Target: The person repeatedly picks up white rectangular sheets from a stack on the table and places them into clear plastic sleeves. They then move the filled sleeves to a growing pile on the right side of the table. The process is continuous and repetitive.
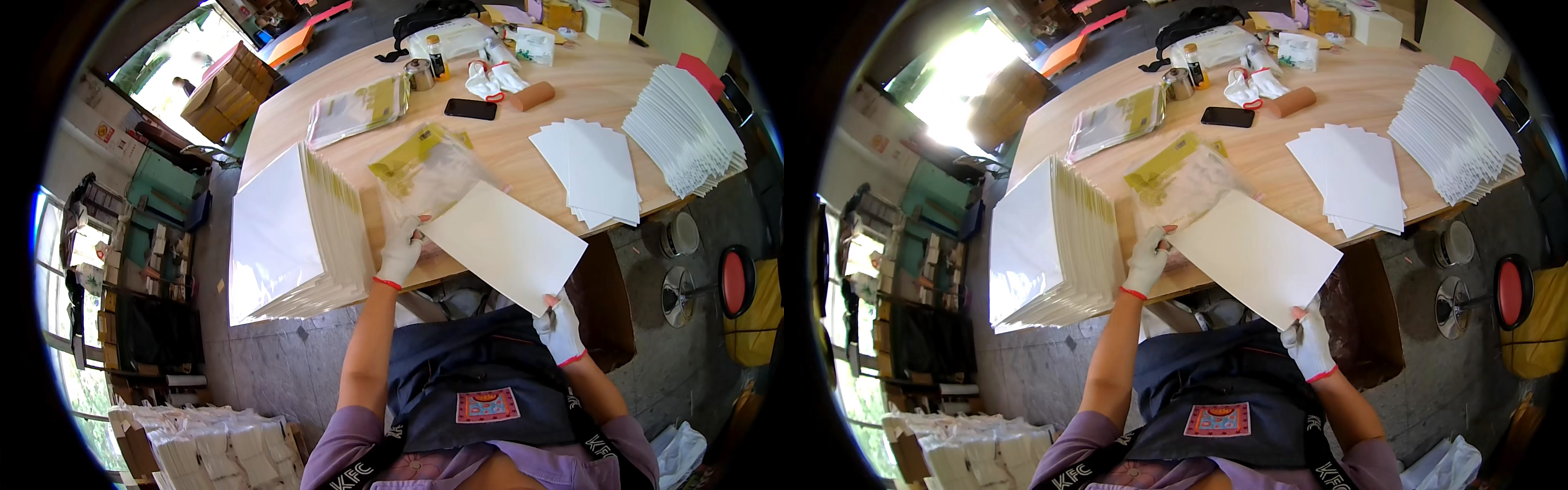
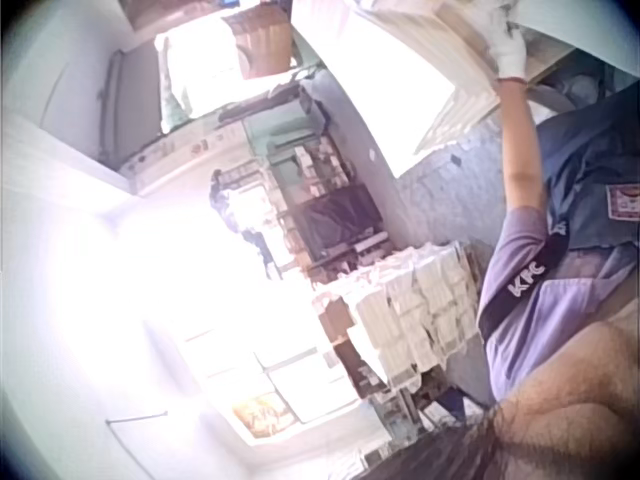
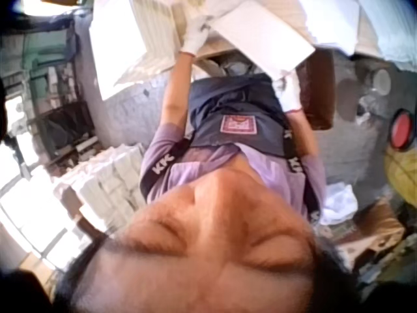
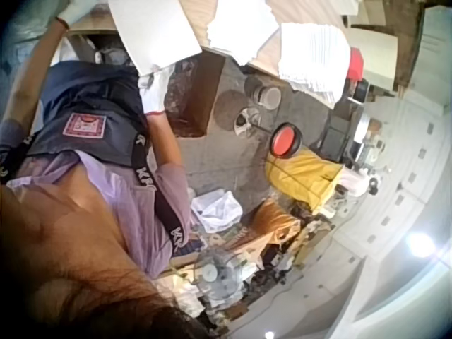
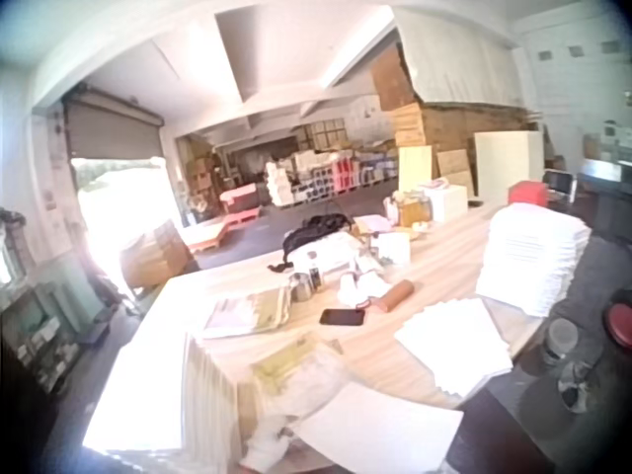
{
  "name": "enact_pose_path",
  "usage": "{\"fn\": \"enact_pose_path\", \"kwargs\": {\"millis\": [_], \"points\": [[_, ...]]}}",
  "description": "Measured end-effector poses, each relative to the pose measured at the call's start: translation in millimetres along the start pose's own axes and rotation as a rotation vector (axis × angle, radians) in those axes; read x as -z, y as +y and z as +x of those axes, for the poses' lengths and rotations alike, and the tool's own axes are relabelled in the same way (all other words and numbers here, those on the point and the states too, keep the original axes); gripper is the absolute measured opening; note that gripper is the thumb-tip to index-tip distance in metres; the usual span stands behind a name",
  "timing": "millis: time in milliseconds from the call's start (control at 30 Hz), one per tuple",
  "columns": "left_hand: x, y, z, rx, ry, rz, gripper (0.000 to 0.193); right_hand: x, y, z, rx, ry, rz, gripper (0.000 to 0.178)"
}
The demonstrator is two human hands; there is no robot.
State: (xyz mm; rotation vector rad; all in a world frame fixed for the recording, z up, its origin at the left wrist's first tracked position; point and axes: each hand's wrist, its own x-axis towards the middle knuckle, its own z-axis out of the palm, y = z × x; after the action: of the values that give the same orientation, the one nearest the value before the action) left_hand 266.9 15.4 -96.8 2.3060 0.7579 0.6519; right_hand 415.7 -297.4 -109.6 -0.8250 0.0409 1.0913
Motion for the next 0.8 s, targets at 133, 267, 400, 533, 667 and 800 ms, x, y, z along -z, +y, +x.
{"fn": "enact_pose_path", "kwargs": {"millis": [133,267,400,533,667,800], "points": [[-27.1,1.9,-17.5,-0.029,0.093,-0.105,0.043,-17.9,13.4,-6.6,0.042,-0.011,-0.056,0.021],[-82.3,27.7,-36.6,0.151,0.655,-0.552,0.046,-42.0,9.2,-28.1,0.077,-0.040,-0.136,0.022],[-140.2,4.3,-56.3,0.543,0.267,-2.065,0.046,-36.6,20.2,-50.1,0.043,-0.061,-0.192,0.031],[-149.5,25.2,-72.2,0.838,-0.109,-2.235,0.044,-28.6,22.2,-56.5,-0.105,-0.074,-0.308,0.029],[-156.2,30.2,-126.0,0.876,-0.214,-2.058,0.044,-5.4,47.0,-29.8,-0.281,-0.051,-0.279,0.022],[-218.7,-24.0,-170.4,0.580,-0.083,-1.132,0.045,-33.3,67.9,27.6,-0.425,-0.063,0.022,0.017]]}}
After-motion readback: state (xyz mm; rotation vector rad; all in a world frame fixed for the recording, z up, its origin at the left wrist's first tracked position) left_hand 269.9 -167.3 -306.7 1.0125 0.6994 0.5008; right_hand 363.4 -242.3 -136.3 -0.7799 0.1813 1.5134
